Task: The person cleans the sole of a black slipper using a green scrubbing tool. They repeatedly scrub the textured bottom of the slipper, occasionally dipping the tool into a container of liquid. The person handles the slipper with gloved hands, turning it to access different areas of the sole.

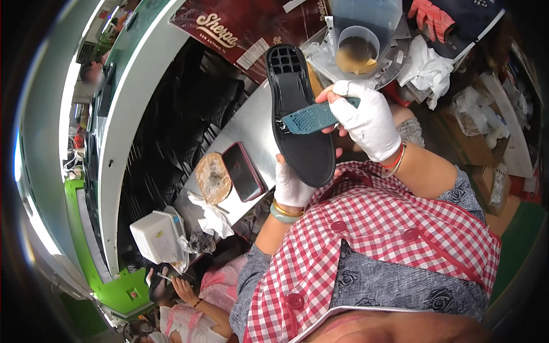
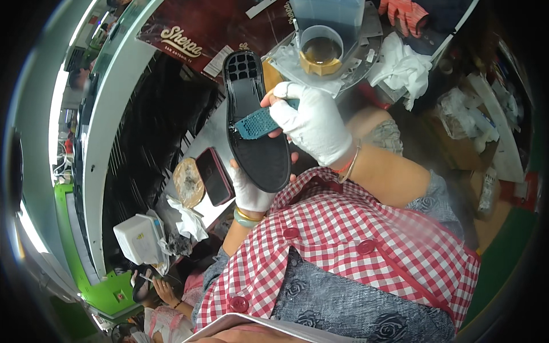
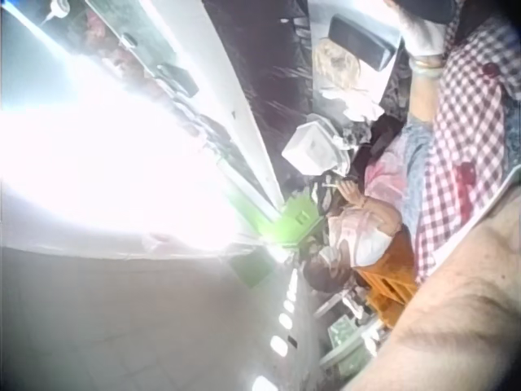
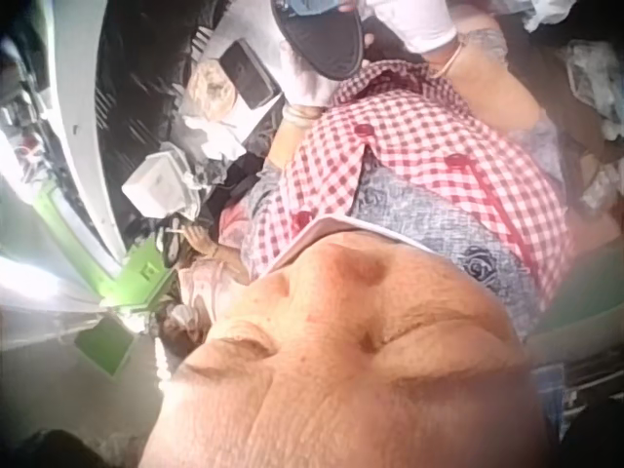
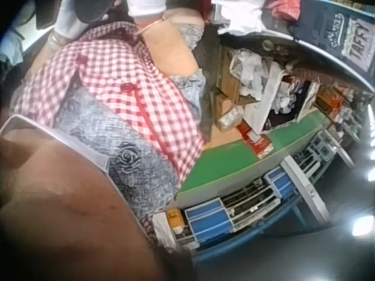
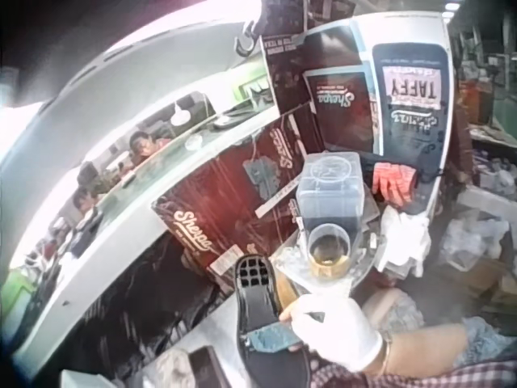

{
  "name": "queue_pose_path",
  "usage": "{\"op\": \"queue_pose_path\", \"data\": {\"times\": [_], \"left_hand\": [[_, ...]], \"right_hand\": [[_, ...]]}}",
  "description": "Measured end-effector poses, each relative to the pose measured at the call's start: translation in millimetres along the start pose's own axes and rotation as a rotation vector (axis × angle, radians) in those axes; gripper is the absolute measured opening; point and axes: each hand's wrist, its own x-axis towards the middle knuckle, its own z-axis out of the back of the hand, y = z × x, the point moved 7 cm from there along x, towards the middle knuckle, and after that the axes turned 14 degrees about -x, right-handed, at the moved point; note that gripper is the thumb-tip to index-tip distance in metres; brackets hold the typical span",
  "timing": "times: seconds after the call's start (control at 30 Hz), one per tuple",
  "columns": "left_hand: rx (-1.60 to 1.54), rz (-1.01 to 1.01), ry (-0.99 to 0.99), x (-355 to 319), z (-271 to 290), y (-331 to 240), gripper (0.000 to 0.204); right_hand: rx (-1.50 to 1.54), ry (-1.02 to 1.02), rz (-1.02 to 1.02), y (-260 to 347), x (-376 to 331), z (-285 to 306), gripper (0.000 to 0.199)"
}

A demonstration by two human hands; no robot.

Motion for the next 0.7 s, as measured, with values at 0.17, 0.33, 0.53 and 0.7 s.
{"op": "queue_pose_path", "data": {"times": [0.17,0.33,0.53,0.7], "left_hand": [[-0.046,-0.065,-0.013,1,6,-4,0.087],[-0.024,-0.119,-0.153,-3,20,-10,0.084],[-0.081,-0.127,-0.307,-9,33,-15,0.093],[-0.070,-0.116,-0.390,-18,43,-18,0.098]], "right_hand": [[0.064,0.084,-0.088,-6,-8,-12,0.020],[-0.015,0.125,-0.068,-9,-15,-20,0.019],[-0.028,0.235,-0.096,-6,-30,-32,0.017],[-0.052,0.297,0.022,-12,-31,-42,0.013]]}}
